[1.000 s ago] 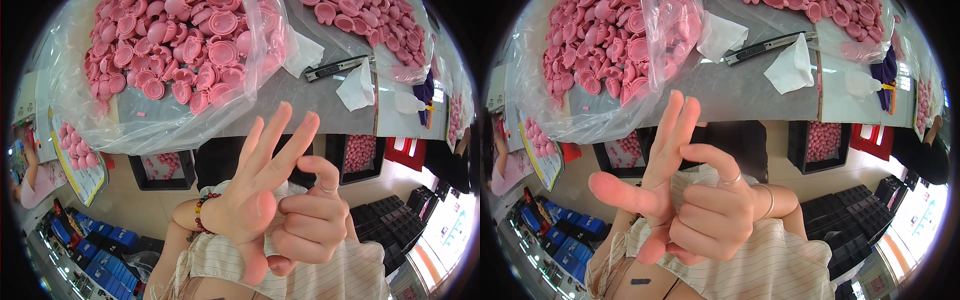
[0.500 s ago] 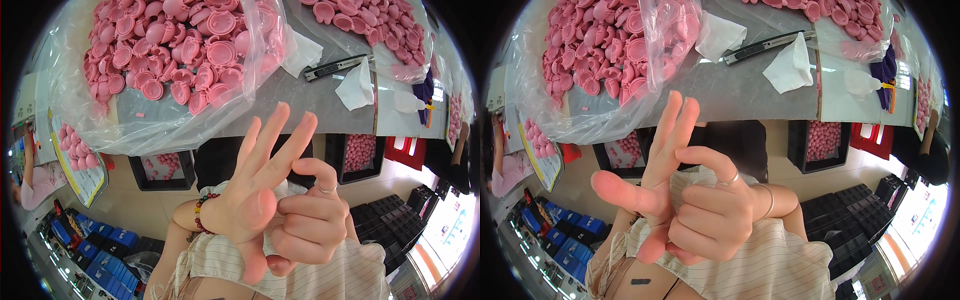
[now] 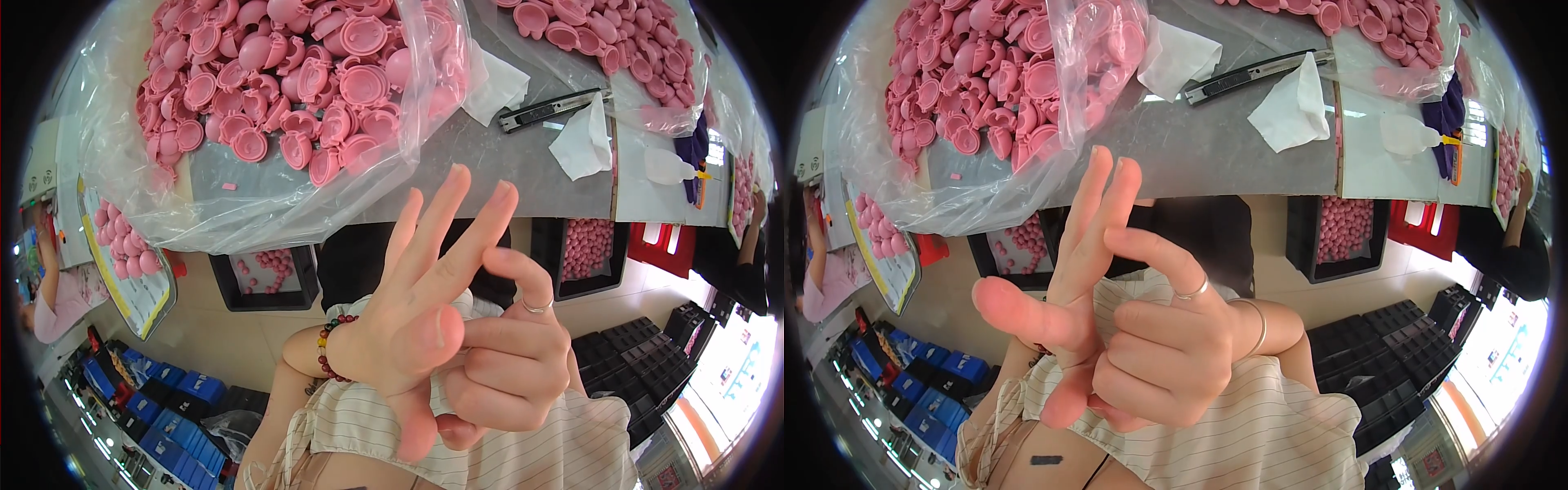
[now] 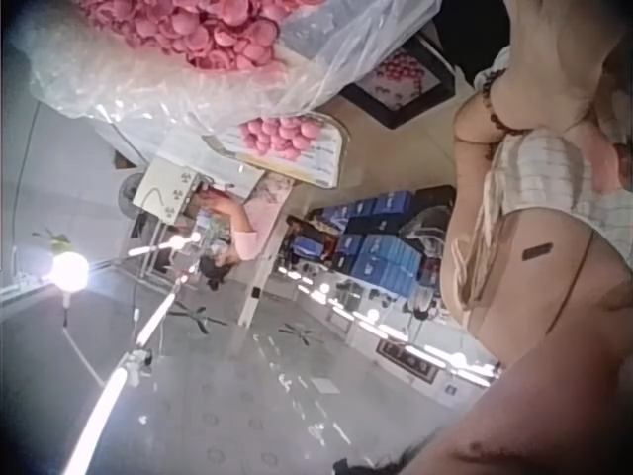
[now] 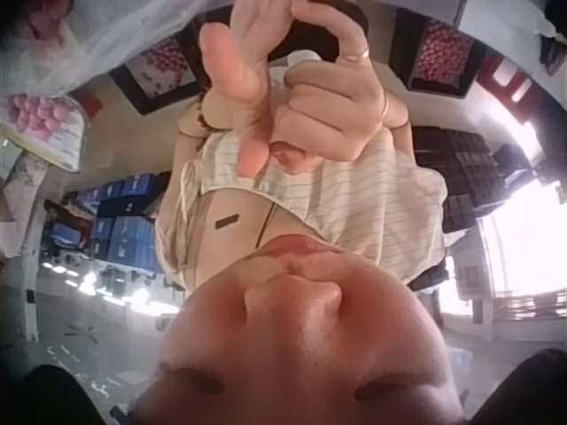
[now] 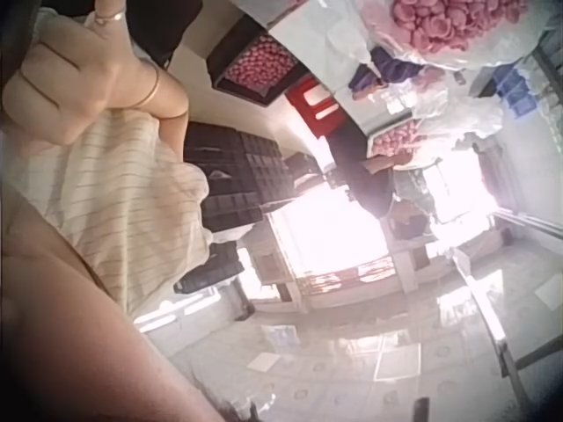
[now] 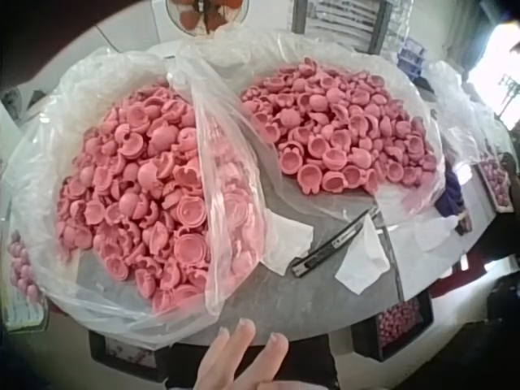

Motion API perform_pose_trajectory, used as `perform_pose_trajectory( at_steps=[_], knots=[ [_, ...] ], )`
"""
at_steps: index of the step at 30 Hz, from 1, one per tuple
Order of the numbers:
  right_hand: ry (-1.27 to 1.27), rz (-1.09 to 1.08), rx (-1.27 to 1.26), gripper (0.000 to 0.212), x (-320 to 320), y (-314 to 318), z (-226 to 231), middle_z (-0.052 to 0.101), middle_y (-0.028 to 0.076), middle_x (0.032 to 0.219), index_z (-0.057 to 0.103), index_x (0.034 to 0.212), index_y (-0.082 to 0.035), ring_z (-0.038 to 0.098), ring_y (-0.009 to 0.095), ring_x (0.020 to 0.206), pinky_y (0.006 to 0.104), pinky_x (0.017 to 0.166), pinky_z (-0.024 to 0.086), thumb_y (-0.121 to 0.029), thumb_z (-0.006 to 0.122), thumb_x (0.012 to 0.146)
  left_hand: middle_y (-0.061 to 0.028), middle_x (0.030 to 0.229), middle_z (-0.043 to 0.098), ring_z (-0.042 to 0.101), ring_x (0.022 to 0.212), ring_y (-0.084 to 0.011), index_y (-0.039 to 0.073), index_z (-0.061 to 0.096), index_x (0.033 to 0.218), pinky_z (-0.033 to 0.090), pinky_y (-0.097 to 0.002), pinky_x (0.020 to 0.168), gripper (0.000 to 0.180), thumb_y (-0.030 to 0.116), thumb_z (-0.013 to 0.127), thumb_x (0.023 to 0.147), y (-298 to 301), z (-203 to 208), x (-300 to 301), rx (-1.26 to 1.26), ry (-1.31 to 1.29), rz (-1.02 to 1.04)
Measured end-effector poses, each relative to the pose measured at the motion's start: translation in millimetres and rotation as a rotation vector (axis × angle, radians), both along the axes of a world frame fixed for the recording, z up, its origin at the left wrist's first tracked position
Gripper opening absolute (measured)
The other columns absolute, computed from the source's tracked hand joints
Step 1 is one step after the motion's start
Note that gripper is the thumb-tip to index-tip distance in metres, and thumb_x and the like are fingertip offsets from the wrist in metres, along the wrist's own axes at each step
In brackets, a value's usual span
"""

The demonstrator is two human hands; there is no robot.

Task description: Assembling pink plastic toy components by applying glue and joining pieces together.

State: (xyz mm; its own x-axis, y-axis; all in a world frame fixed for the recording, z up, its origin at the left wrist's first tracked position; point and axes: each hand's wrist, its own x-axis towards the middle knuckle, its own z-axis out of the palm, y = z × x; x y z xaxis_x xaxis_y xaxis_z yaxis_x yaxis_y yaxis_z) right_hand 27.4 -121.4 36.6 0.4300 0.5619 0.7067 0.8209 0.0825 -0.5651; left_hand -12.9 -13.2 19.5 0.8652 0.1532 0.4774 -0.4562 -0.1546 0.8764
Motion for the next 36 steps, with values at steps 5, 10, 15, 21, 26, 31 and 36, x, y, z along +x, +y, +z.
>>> perform_pose_trajectory(
  at_steps=[5, 10, 15, 21, 26, 31, 36],
  knots=[
    [0.041, -0.060, 0.024, 0.032, 1, 3, 9, 0.025, -0.002, 0.037, 0.037, 0.042, -0.008, 0.042, 0.014, 0.036, 0.0535, 0.073, 0.039, -0.023, 0.045, 0.068, -0.0403, 0.120, 0.030, 0.022, 0.115, -0.0565, 0.025, 0.013, 0.134, 0.015, -0.0655, 0.085, 0.090, 0.079, 0.004, 0.063, 1, 4, -2, 0.024, 0.000, -0.048],
    [-0.005, -0.041, -0.021, 0.035, 5, -3, 5, 0.026, -0.002, 0.038, 0.036, 0.042, -0.008, 0.043, 0.014, 0.037, 0.0540, 0.073, 0.039, -0.025, 0.047, 0.070, -0.0392, 0.122, 0.029, 0.022, 0.116, -0.0557, 0.025, 0.018, 0.133, 0.014, -0.0659, 0.085, 0.090, 0.080, 0.006, 0.063, -23, -9, -15, -0.117, 0.032, 0.131],
    [0.207, -0.041, 0.460, 0.025, 19, 1, -8, 0.048, 0.006, 0.061, 0.053, 0.073, -0.002, 0.043, 0.014, 0.050, 0.0373, 0.065, 0.044, -0.025, 0.063, 0.069, -0.0390, 0.122, 0.028, 0.016, 0.118, -0.0555, 0.027, 0.015, 0.135, 0.008, -0.0633, 0.090, 0.088, 0.080, 0.008, 0.065, 0, 3, 0, -0.077, 0.077, -0.059],
    [0.873, 0.360, 0.088, 0.056, 21, 4, -9, 0.049, 0.015, 0.097, 0.035, 0.116, 0.009, 0.045, 0.019, 0.078, 0.0304, 0.074, 0.040, -0.028, 0.053, 0.078, -0.0377, 0.126, 0.024, 0.009, 0.125, -0.0446, 0.033, 0.012, 0.135, 0.001, -0.0507, 0.099, 0.073, 0.073, 0.022, 0.073, -17, -30, -6, 0.033, -0.211, 0.052],
    [0.856, 0.336, 0.506, 0.031, 7, 19, -37, 0.052, 0.009, 0.078, 0.043, 0.106, 0.009, 0.042, 0.015, 0.069, 0.0319, 0.079, 0.042, -0.015, 0.043, 0.086, -0.0294, 0.128, 0.029, 0.018, 0.123, -0.0348, 0.029, 0.024, 0.131, 0.007, -0.0445, 0.100, 0.066, 0.067, 0.027, 0.077, -37, -45, -15, -0.051, -0.235, -0.060],
    [1.047, 0.397, 0.485, 0.022, 14, 18, -28, 0.041, 0.001, 0.056, 0.047, 0.087, -0.001, 0.038, 0.015, 0.046, 0.0325, 0.055, 0.039, -0.022, 0.039, 0.088, -0.0210, 0.130, 0.033, 0.027, 0.121, -0.0249, 0.025, 0.036, 0.128, 0.012, -0.0384, 0.102, 0.060, 0.061, 0.033, 0.080, -59, -62, -25, -0.123, -0.253, -0.149],
    [1.171, 0.592, 0.360, 0.035, 19, 13, -23, 0.053, 0.009, 0.079, 0.037, 0.118, 0.007, 0.051, 0.015, 0.069, 0.0360, 0.087, 0.038, -0.014, 0.035, 0.090, -0.0023, 0.132, 0.031, 0.030, 0.117, -0.0135, 0.019, 0.037, 0.126, 0.018, -0.0393, 0.103, 0.058, 0.057, 0.033, 0.082, -78, -68, 4, -0.499, -0.584, 0.129]
  ],
)
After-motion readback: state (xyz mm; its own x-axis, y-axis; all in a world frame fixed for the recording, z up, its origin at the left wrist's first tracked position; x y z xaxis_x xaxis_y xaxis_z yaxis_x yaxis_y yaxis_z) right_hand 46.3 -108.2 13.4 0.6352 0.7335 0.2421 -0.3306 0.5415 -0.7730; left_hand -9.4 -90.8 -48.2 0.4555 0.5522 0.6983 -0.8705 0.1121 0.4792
